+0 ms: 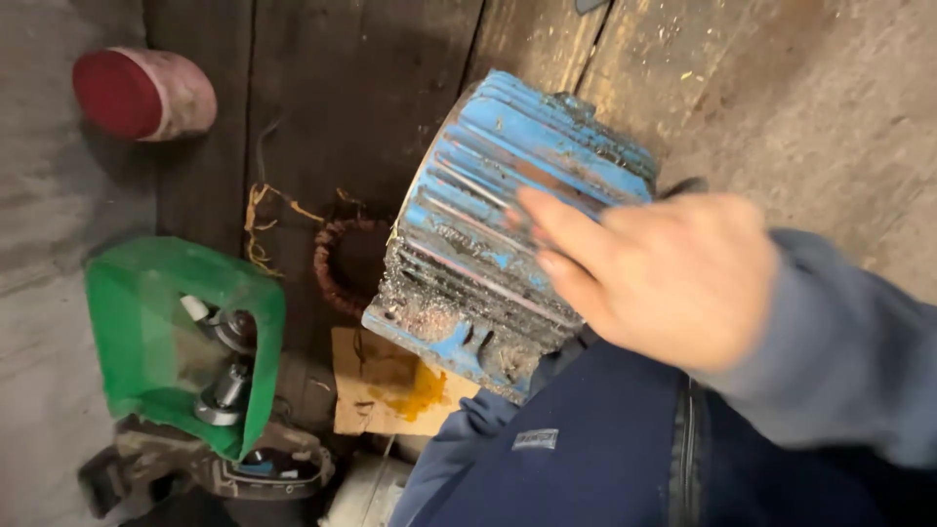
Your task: Scraping and cleaning the fins of an electric motor housing using a small blade.
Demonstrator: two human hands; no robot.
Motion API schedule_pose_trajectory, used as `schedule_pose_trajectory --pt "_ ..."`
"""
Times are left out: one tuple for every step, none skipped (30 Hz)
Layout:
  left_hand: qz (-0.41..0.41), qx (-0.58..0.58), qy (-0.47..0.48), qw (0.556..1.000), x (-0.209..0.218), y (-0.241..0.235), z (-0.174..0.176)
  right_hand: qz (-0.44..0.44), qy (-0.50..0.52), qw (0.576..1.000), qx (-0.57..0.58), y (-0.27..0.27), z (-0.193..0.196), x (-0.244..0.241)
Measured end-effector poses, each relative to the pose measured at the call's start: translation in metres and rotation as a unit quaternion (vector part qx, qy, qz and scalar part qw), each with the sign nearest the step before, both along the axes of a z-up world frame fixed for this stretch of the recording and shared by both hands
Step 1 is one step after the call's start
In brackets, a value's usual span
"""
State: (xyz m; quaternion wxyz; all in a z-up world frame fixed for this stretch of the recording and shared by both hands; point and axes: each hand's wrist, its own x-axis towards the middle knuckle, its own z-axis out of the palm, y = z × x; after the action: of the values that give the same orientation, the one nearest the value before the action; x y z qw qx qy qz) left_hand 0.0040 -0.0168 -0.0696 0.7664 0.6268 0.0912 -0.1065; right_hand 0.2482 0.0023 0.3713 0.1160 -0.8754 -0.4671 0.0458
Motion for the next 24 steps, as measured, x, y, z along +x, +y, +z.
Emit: schedule_pose_trajectory --pt "-0.002 -0.001 0.011 1.0 -0.009 0.002 0.002 0.009 -0.01 1.0 -0.018 -0.006 0.005 -0.005" --pt "-0.004 -0.002 0.022 1.0 -0.018 0.003 0.005 0.007 -0.002 1.0 -0.018 -0.004 0.004 -0.008" --pt "-0.006 -0.001 0.024 1.0 -0.015 0.006 0.004 0.003 0.017 1.0 -0.023 -0.001 0.002 -0.006" --pt "-0.009 -0.001 0.026 1.0 -0.012 0.007 0.003 0.0 0.036 0.999 -0.027 0.0 0.0 -0.003" --pt "-0.016 -0.003 0.034 0.999 -0.019 0.003 0.007 -0.009 0.061 0.997 -0.035 -0.001 -0.002 -0.003" --pt "-0.024 -0.006 0.043 0.999 -0.026 -0.002 0.01 -0.017 0.087 0.995 -0.043 -0.002 -0.005 -0.002" --pt "-0.028 -0.009 0.041 0.999 -0.018 -0.01 0.009 0.01 0.035 0.999 0.028 0.007 -0.008 0.005" --pt "-0.032 -0.013 0.04 0.999 -0.01 -0.016 0.009 0.005 0.031 0.999 0.026 0.001 -0.007 0.007" --pt "-0.034 -0.017 0.047 0.998 -0.012 -0.021 0.011 -0.002 0.035 0.999 0.02 -0.006 -0.006 0.005" --pt "-0.037 -0.02 0.054 0.998 -0.014 -0.024 0.012 -0.009 0.038 0.999 0.015 -0.017 -0.005 0.002" --pt "-0.034 -0.023 0.063 0.997 -0.016 -0.027 0.012 -0.011 0.043 0.999 0.012 -0.035 0.0 -0.004" --pt "-0.032 -0.025 0.071 0.997 -0.017 -0.029 0.013 -0.013 0.048 0.999 0.008 -0.062 0.007 -0.013" --pt "-0.031 -0.029 0.079 0.996 -0.019 -0.031 0.02 -0.013 0.053 0.999 0.005 -0.083 -0.001 -0.023" --pt "-0.031 -0.033 0.086 0.995 -0.017 -0.031 0.025 -0.049 0.118 0.992 -0.012 -0.105 -0.008 -0.033" --pt "-0.028 -0.036 0.096 0.994 -0.011 -0.032 0.026 -0.081 0.185 0.979 -0.028 -0.129 -0.015 -0.045" --pt "-0.026 -0.037 0.103 0.994 -0.003 -0.031 0.043 -0.079 0.192 0.978 -0.03 -0.12 -0.016 -0.04" --pt "-0.035 0.017 0.063 0.997 0.008 -0.024 0.058 -0.066 0.157 0.985 -0.031 -0.113 -0.017 -0.038" --pt "-0.043 0.07 0.022 0.996 0.021 -0.019 0.073 -0.054 0.122 0.99 -0.033 -0.107 -0.018 -0.034" --pt "-0.047 0.071 0.022 0.996 0.028 -0.021 0.083 -0.057 0.123 0.99 -0.032 -0.107 -0.021 -0.033" --pt "-0.063 0.079 0.016 0.995 0.035 -0.022 0.092 -0.047 0.127 0.991 0.013 -0.105 -0.024 -0.031" --pt "-0.079 0.088 0.016 0.993 0.038 -0.018 0.102 -0.038 0.134 0.988 0.061 -0.1 -0.028 -0.031" --pt "-0.083 0.092 0.022 0.992 0.034 -0.011 0.105 -0.041 0.14 0.987 0.065 -0.116 -0.029 -0.04" --pt "-0.091 0.095 0.023 0.991 0.032 -0.011 0.106 -0.051 0.16 0.986 0.008 -0.135 -0.03 -0.047" --pt "-0.099 0.098 0.024 0.99 0.029 -0.01 0.109 -0.062 0.177 0.981 -0.05 -0.153 -0.029 -0.055"
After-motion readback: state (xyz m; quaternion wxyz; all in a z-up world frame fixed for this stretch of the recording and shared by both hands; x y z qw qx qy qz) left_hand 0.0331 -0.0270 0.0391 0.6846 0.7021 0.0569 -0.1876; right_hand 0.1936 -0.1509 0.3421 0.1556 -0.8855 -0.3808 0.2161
